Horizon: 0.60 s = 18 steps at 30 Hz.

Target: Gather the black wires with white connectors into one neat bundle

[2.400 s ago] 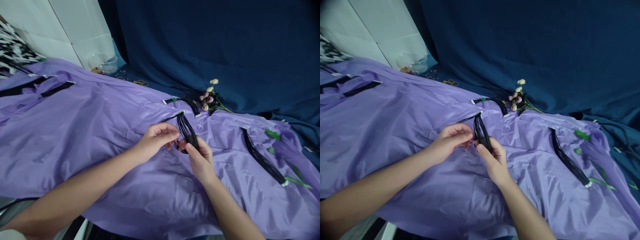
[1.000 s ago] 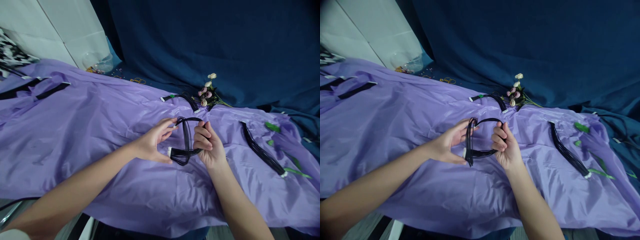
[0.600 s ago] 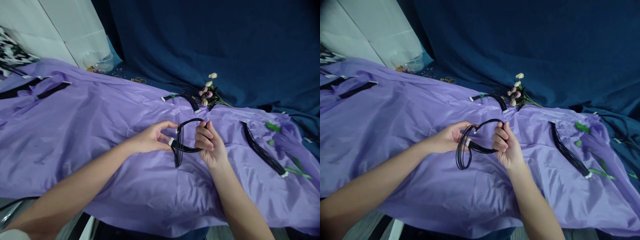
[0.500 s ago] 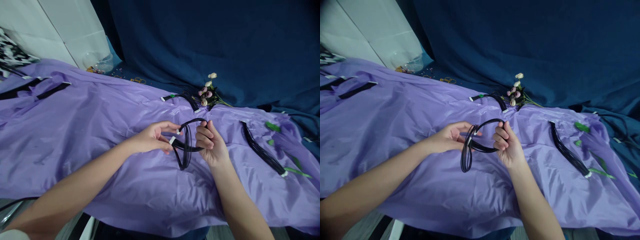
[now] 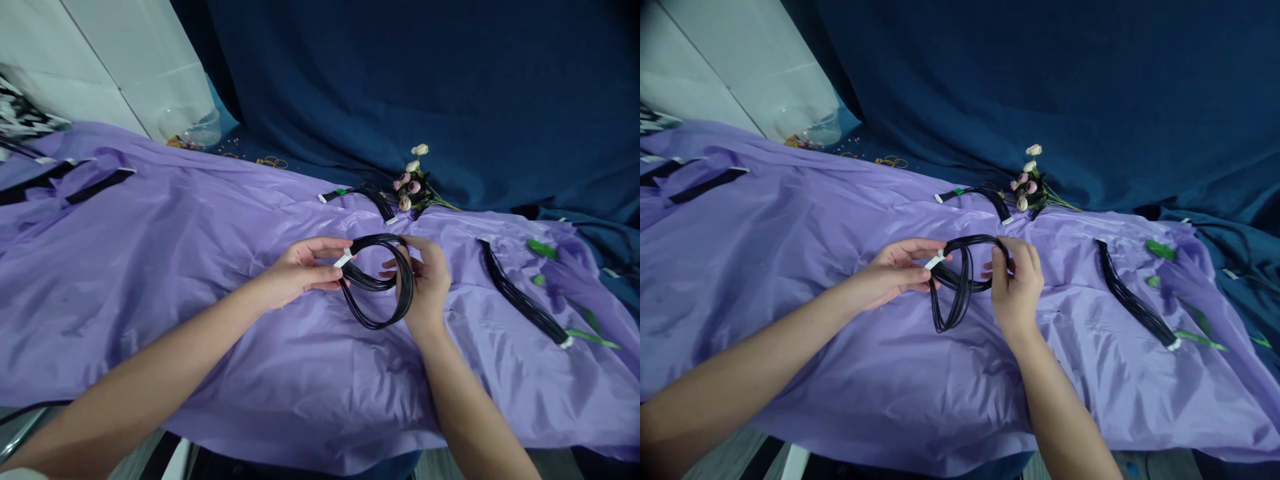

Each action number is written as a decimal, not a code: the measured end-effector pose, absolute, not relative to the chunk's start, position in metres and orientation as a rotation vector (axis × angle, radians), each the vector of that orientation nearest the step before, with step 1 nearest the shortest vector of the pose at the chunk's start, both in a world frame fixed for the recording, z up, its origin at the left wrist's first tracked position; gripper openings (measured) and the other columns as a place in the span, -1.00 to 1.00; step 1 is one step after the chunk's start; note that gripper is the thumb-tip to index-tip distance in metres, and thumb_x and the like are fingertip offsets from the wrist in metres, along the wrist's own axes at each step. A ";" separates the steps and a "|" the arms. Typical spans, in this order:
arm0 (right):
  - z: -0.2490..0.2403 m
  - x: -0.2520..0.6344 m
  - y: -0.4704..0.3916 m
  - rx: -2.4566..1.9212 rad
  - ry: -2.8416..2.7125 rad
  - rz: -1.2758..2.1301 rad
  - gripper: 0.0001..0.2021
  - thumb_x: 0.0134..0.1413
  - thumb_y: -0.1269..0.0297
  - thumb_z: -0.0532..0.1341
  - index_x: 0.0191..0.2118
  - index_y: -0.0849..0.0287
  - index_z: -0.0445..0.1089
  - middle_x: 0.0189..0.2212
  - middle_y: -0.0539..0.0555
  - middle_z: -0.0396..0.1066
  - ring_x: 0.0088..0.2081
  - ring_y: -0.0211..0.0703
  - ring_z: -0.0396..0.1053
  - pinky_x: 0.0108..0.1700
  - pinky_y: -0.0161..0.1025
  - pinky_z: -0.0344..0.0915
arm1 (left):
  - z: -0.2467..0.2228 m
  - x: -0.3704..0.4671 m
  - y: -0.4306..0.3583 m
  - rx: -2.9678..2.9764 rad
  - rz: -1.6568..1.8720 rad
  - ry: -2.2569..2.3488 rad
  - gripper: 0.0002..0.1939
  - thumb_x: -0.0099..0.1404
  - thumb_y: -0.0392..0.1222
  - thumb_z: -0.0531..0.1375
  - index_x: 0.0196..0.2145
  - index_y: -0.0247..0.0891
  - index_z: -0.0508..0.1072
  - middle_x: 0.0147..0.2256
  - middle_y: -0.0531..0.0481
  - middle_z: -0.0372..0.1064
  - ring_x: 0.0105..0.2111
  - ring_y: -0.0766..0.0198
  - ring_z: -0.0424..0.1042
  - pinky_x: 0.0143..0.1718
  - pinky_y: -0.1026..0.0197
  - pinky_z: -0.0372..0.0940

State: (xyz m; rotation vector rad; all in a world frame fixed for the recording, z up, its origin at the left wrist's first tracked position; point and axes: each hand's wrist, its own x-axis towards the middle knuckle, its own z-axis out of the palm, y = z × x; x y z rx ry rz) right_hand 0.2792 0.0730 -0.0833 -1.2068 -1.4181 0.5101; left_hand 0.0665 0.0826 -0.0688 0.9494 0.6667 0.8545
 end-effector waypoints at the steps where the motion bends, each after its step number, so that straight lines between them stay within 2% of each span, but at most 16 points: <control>1: -0.084 0.280 0.074 -1.220 -1.433 0.424 -0.77 0.14 0.19 0.17 -0.09 0.10 0.38 -0.15 0.10 0.28 -0.48 -0.33 0.37 -0.50 -0.32 0.43 | -0.068 0.067 0.082 0.937 0.863 0.674 -0.51 0.03 -0.28 0.36 -0.03 -0.12 0.46 -0.01 -0.09 0.40 -0.37 0.31 0.52 -0.29 0.21 0.44; 3: -0.084 0.281 0.075 -1.261 -1.456 0.259 -0.78 0.14 0.21 0.17 -0.13 0.12 0.45 -0.17 0.11 0.30 -0.45 -0.30 0.38 -0.46 -0.29 0.44 | -0.067 0.068 0.081 0.909 0.878 0.686 -0.52 0.03 -0.28 0.36 -0.05 -0.12 0.47 -0.05 -0.07 0.43 -0.38 0.32 0.51 -0.32 0.25 0.44; 7: -0.080 0.282 0.076 -1.301 -1.624 0.006 -0.76 0.19 0.27 0.12 -0.12 0.14 0.49 -0.34 0.11 0.42 -0.36 -0.18 0.40 -0.26 -0.20 0.40 | -0.067 0.072 0.080 0.849 0.911 0.684 -0.59 0.05 -0.24 0.35 -0.10 -0.13 0.50 -0.17 -0.01 0.46 -0.44 0.37 0.50 -0.42 0.32 0.43; 9: -0.079 0.283 0.076 -1.305 -1.673 -0.060 -0.74 0.20 0.29 0.11 -0.09 0.15 0.48 -0.37 0.11 0.45 -0.34 -0.15 0.40 -0.25 -0.20 0.37 | -0.068 0.074 0.080 0.827 0.922 0.691 -0.60 0.05 -0.25 0.35 -0.10 -0.14 0.50 -0.22 0.00 0.45 -0.45 0.35 0.50 -0.47 0.34 0.42; 13: -0.084 0.286 0.078 -1.359 -1.682 -0.097 -0.72 0.18 0.27 0.13 -0.03 0.14 0.47 -0.34 0.11 0.49 -0.36 -0.16 0.42 -0.33 -0.25 0.35 | -0.071 0.075 0.081 0.802 0.933 0.743 -0.60 0.03 -0.30 0.35 -0.12 -0.17 0.51 -0.21 0.00 0.43 -0.47 0.31 0.50 -0.55 0.35 0.40; 16: -0.085 0.287 0.078 -1.352 -1.660 -0.143 -0.74 0.16 0.28 0.16 -0.06 0.08 0.49 -0.25 0.11 0.49 -0.28 -0.15 0.42 -0.26 -0.23 0.35 | -0.073 0.076 0.081 0.810 0.943 0.800 -0.60 0.03 -0.29 0.35 -0.12 -0.17 0.51 -0.20 0.00 0.41 -0.48 0.32 0.50 -0.55 0.35 0.39; 18: -0.083 0.286 0.077 -1.329 -1.631 -0.140 -0.74 0.15 0.28 0.16 -0.07 0.06 0.50 -0.27 0.10 0.47 -0.32 -0.18 0.40 -0.27 -0.22 0.35 | -0.075 0.076 0.081 0.835 0.945 0.833 -0.60 0.04 -0.26 0.35 -0.11 -0.17 0.51 -0.20 -0.01 0.42 -0.48 0.34 0.50 -0.53 0.35 0.40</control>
